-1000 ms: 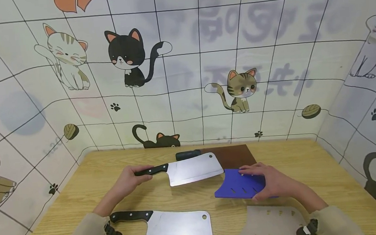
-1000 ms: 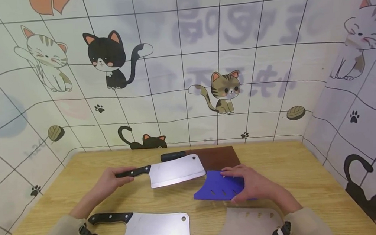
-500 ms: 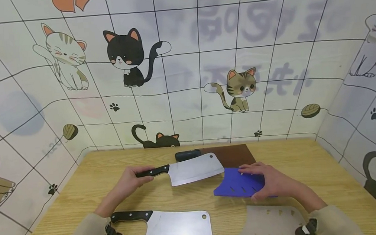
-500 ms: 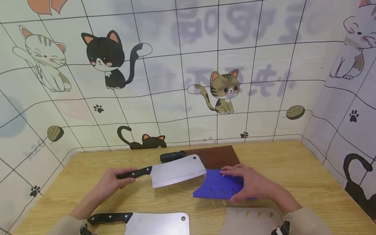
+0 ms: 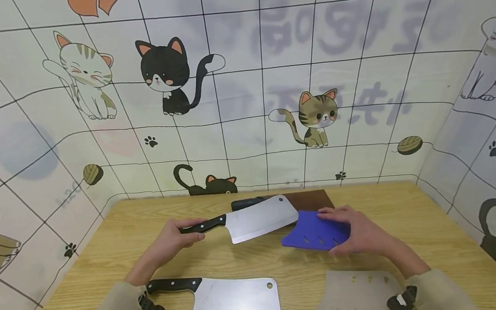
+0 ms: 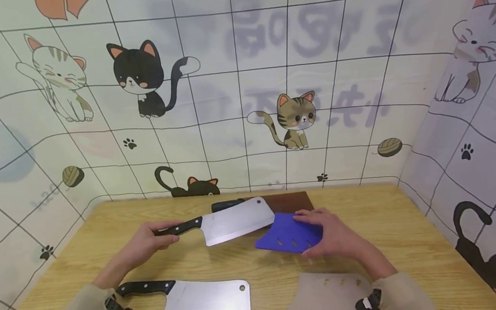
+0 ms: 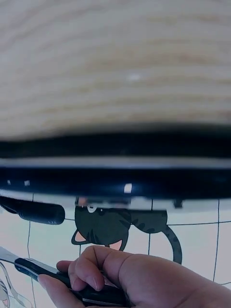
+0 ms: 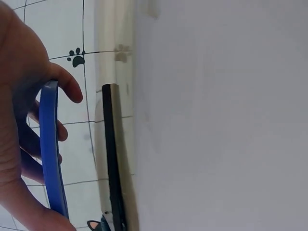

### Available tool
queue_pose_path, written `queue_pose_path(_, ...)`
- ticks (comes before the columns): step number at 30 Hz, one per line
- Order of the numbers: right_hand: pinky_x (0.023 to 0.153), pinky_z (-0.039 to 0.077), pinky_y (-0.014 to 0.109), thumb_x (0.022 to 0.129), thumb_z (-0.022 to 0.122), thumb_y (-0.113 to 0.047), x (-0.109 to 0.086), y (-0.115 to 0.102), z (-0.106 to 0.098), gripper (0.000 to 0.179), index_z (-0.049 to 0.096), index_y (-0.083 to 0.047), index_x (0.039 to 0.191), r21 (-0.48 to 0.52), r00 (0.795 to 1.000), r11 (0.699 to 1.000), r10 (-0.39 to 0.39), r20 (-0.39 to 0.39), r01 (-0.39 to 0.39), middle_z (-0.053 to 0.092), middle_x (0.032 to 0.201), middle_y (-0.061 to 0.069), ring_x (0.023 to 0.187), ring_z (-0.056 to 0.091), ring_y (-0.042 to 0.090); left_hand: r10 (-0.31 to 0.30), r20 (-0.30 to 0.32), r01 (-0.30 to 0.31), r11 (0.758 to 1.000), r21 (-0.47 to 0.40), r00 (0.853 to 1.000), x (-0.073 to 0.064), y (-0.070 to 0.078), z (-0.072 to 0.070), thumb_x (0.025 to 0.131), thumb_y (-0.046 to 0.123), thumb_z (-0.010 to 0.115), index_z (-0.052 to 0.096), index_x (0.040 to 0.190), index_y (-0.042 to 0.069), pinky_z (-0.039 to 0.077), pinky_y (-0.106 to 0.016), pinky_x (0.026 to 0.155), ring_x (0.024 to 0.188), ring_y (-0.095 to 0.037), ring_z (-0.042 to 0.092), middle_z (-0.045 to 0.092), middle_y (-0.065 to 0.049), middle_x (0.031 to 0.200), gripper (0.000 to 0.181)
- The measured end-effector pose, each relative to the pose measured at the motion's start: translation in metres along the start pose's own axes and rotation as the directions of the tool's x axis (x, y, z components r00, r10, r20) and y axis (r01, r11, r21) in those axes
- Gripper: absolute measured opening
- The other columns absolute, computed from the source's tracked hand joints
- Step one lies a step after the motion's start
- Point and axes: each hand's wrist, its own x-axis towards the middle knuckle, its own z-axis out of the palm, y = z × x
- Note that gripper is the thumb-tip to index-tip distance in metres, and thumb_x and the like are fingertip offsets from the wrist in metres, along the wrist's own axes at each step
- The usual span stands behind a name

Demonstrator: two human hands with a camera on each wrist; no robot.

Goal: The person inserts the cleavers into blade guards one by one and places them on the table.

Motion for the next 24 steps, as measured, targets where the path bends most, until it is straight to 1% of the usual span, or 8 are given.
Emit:
queue_pose_path(4, 0.093, 0.046, 0.051, 0.063, 0.096, -0.04, -0.001, 0.0, -0.005, 0.086, 0.065, -0.02, 0.141, -0.009, 1.0, 1.0, -0.023, -0.021, 0.022, 0.056, 0.148, 0.004, 0.128, 0.047, 0.031, 0.013, 0.041, -0.014, 1.0, 0.022, 0.999, 0.0, 0.002, -0.004, 0.089, 0.018, 0.079, 0.07, 0.131, 0.004, 0.048, -0.029, 0.066, 0.081, -0.02, 0.054, 0.063, -0.018, 0.127, 0.045)
queue_pose_path(7, 0.094, 0.046, 0.048, 0.062, 0.096, -0.04, -0.002, 0.003, -0.007, 0.086, 0.066, -0.02, 0.14, -0.027, 0.999, 0.999, -0.041, -0.034, 0.04, 0.057, 0.146, 0.002, 0.128, 0.047, 0.027, 0.029, 0.08, -0.033, 0.998, 0.049, 0.996, 0.0, 0.003, -0.009, 0.089, 0.017, 0.08, 0.071, 0.131, 0.007, 0.048, -0.029, 0.069, 0.092, -0.024, 0.052, 0.061, -0.018, 0.133, 0.044)
queue_pose_path(10, 0.092, 0.047, 0.046, 0.061, 0.097, -0.039, -0.005, 0.006, -0.008, 0.086, 0.067, -0.018, 0.139, -0.042, 0.997, 0.997, -0.071, -0.04, 0.069, 0.058, 0.144, 0.002, 0.126, 0.047, 0.024, 0.068, 0.138, -0.079, 0.994, 0.07, 0.988, 0.0, 0.004, -0.013, 0.089, 0.014, 0.079, 0.072, 0.13, 0.008, 0.047, -0.029, 0.072, 0.099, -0.026, 0.05, 0.06, -0.018, 0.136, 0.042)
queue_pose_path(13, 0.091, 0.048, 0.046, 0.061, 0.097, -0.039, -0.007, 0.007, -0.006, 0.087, 0.066, -0.017, 0.139, -0.043, 0.994, 0.993, -0.108, -0.025, 0.107, 0.059, 0.144, 0.002, 0.125, 0.047, 0.023, 0.097, 0.197, -0.114, 0.99, 0.077, 0.976, 0.002, 0.005, -0.017, 0.09, 0.012, 0.078, 0.073, 0.129, 0.009, 0.046, -0.028, 0.071, 0.098, -0.028, 0.05, 0.061, -0.018, 0.135, 0.039)
queue_pose_path(17, 0.092, 0.047, 0.044, 0.061, 0.096, -0.04, -0.009, 0.005, -0.004, 0.087, 0.066, -0.017, 0.139, -0.032, 0.987, 0.987, -0.158, -0.001, 0.158, 0.059, 0.145, 0.0, 0.127, 0.046, 0.022, 0.077, 0.247, -0.106, 0.989, 0.106, 0.966, 0.004, 0.006, -0.025, 0.089, 0.016, 0.078, 0.074, 0.128, 0.01, 0.048, -0.029, 0.075, 0.114, -0.033, 0.052, 0.055, -0.025, 0.143, 0.04)
queue_pose_path(20, 0.093, 0.046, 0.042, 0.06, 0.096, -0.041, -0.011, -0.001, -0.003, 0.086, 0.067, -0.018, 0.138, -0.035, 0.982, 0.981, -0.191, 0.004, 0.191, 0.059, 0.145, -0.001, 0.128, 0.047, 0.019, 0.051, 0.284, -0.084, 0.991, 0.105, 0.957, 0.005, 0.007, -0.03, 0.089, 0.018, 0.078, 0.073, 0.129, 0.011, 0.048, -0.033, 0.081, 0.132, -0.04, 0.044, 0.049, -0.028, 0.148, 0.041)
queue_pose_path(21, 0.094, 0.046, 0.042, 0.061, 0.096, -0.041, -0.011, -0.003, -0.002, 0.086, 0.067, -0.018, 0.138, -0.03, 0.98, 0.979, -0.2, 0.008, 0.201, 0.059, 0.145, -0.001, 0.128, 0.047, 0.018, 0.049, 0.296, -0.085, 0.991, 0.107, 0.954, 0.005, 0.007, -0.031, 0.089, 0.017, 0.077, 0.073, 0.129, 0.011, 0.047, -0.034, 0.086, 0.137, -0.041, 0.041, 0.05, -0.027, 0.148, 0.041)
queue_pose_path(24, 0.094, 0.045, 0.041, 0.062, 0.096, -0.041, -0.012, -0.011, -0.001, 0.086, 0.066, -0.02, 0.14, -0.007, 0.975, 0.976, -0.217, 0.048, 0.218, 0.058, 0.146, -0.002, 0.129, 0.046, 0.016, 0.058, 0.335, -0.1, 0.989, 0.112, 0.94, 0.006, 0.008, -0.033, 0.089, 0.016, 0.076, 0.074, 0.128, 0.012, 0.045, -0.037, 0.094, 0.14, -0.042, 0.04, 0.056, -0.02, 0.144, 0.04)
